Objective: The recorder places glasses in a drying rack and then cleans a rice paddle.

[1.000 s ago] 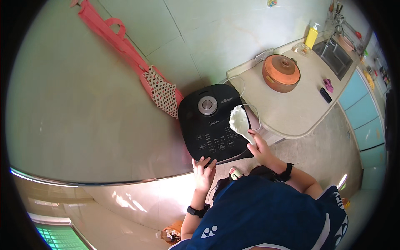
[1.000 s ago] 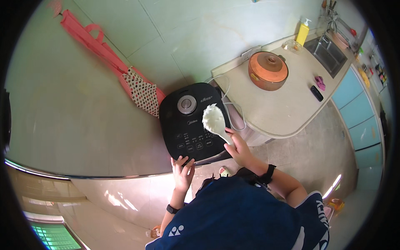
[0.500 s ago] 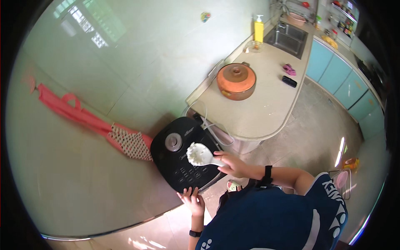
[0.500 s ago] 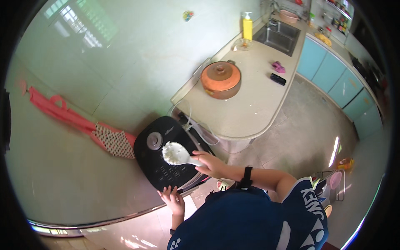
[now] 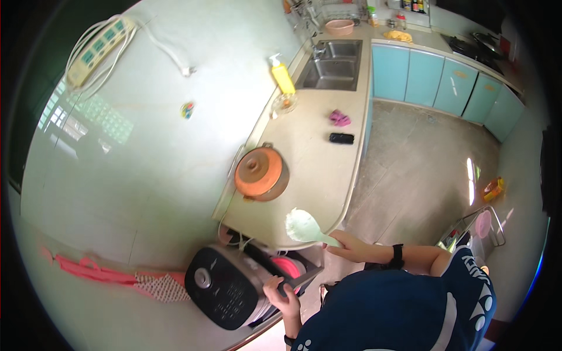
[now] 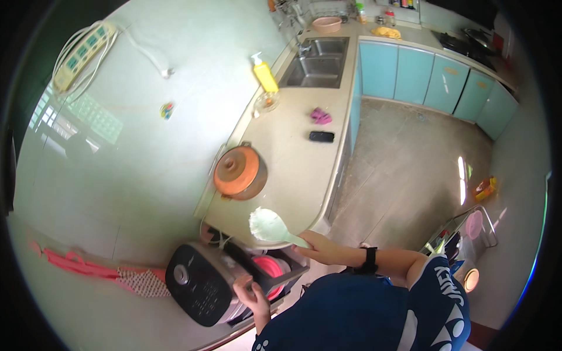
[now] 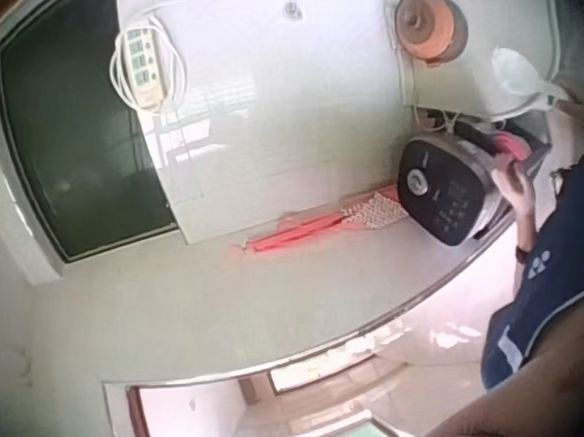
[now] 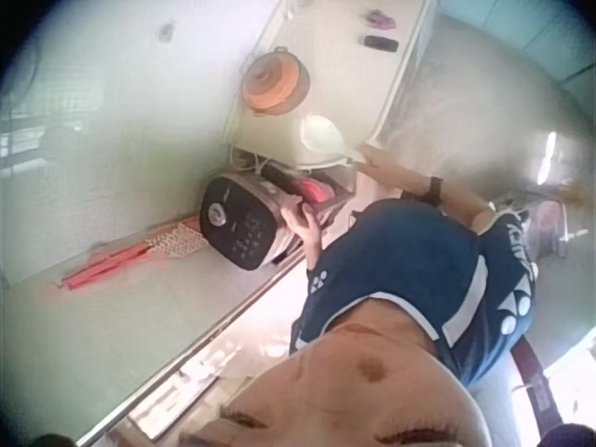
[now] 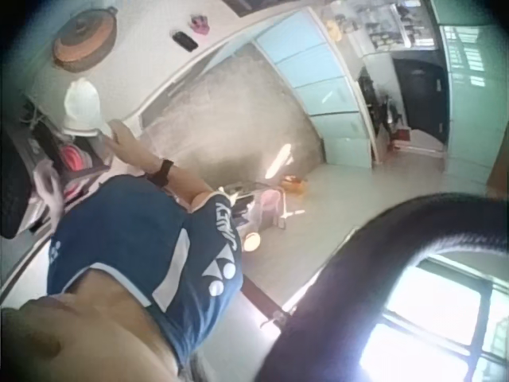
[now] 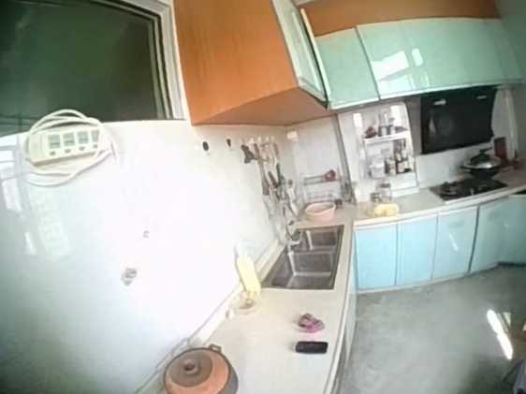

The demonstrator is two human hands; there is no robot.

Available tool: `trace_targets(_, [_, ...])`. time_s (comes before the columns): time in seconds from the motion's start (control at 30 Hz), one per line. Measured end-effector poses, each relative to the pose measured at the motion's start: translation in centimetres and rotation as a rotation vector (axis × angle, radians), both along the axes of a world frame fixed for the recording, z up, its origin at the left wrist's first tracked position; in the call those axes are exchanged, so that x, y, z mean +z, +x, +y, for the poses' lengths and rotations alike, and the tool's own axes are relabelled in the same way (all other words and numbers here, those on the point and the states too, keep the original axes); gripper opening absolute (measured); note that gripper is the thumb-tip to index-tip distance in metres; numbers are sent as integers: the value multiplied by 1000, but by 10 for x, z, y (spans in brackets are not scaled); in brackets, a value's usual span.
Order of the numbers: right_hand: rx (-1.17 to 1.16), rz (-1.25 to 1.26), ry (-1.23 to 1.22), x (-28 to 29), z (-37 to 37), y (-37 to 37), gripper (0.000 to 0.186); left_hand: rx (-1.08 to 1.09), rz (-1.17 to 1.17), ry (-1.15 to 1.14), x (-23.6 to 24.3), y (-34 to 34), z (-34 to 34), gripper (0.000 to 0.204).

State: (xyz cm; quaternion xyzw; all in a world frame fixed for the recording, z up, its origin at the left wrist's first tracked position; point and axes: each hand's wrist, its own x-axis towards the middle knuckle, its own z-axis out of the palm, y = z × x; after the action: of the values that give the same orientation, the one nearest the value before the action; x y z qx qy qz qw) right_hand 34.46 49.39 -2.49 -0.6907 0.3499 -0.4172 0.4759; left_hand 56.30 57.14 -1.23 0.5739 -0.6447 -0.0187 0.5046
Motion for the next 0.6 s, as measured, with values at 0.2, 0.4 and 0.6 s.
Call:
trace_targets(0.2, [-241, -43, 267, -11, -21, -127, 20, -319, -26, 125, -16, -133, -95, 19])
trace_targets(0.4, [-359, -46, 426, -5, -50, -215, 20, -619, 216, 507, -28, -213, -159, 17])
trace_targets(0.6, [-315, -351, 348, -49, -119, -246, 25, -1146, 625, 1162, -58, -295, -230, 25])
